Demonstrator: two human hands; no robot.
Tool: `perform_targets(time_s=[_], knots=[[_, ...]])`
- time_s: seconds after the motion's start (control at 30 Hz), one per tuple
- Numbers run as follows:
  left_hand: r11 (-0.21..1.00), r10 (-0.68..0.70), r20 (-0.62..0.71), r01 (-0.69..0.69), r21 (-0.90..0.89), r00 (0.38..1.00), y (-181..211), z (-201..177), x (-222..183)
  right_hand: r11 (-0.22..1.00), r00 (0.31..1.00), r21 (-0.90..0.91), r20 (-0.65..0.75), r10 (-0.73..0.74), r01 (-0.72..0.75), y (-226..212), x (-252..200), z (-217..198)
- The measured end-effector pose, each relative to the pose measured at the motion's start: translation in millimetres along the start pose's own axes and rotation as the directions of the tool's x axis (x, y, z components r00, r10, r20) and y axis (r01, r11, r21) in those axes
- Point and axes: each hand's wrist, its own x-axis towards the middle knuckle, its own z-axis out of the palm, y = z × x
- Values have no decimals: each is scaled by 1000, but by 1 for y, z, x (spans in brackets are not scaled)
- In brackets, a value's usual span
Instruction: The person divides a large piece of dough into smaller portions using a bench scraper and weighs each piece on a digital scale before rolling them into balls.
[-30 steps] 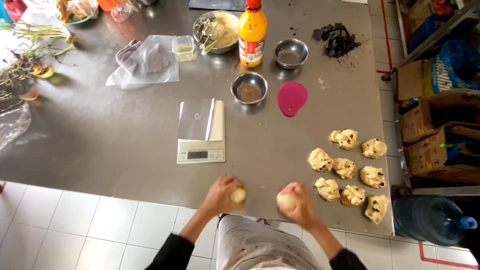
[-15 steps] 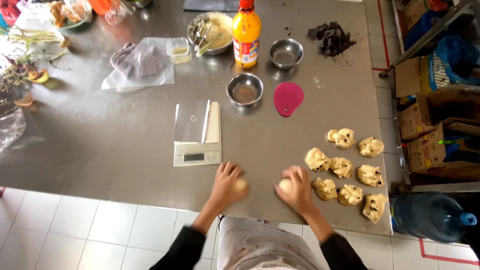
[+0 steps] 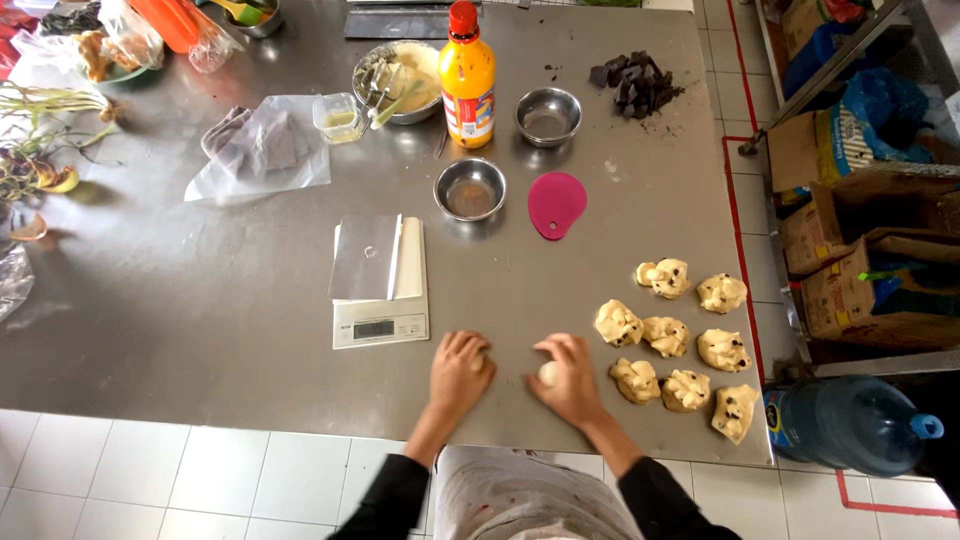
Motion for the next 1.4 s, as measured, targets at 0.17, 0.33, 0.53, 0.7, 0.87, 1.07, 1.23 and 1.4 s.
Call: perform_targets(time_s=[0.17, 0.33, 0.53, 0.7, 0.87, 1.07, 1.23, 1.4], knots=[[995, -60, 181, 74, -69, 982, 12, 8, -28, 990, 983, 116, 154, -95, 77, -7, -29, 19], [991, 125, 350, -98, -95, 928, -10, -57, -31, 989, 978, 144, 197, -64, 36, 5, -56, -3], [987, -86, 201, 111, -114, 976, -7, 8, -6, 997, 993, 69, 112, 33, -41, -6, -17, -16], [963, 67, 320, 22, -269, 945, -10, -33, -52, 993, 991, 110, 128, 38, -52, -9, -19, -19], [1000, 5, 93, -7, 24, 996, -20, -65, -31, 993, 994, 107, 102, 35, -46, -6, -20, -18], [968, 13, 152, 26, -249, 988, 5, -2, -43, 995, 994, 77, 90, 59, -66, -9, -28, -13], [986, 73, 230, -35, -165, 970, -19, -47, -57, 996, 995, 80, 92, 36, -44, -8, -23, -15], [988, -111, 28, 113, -105, 993, -14, 5, -20, 996, 996, 74, 70, 46, -51, -6, -25, -11]])
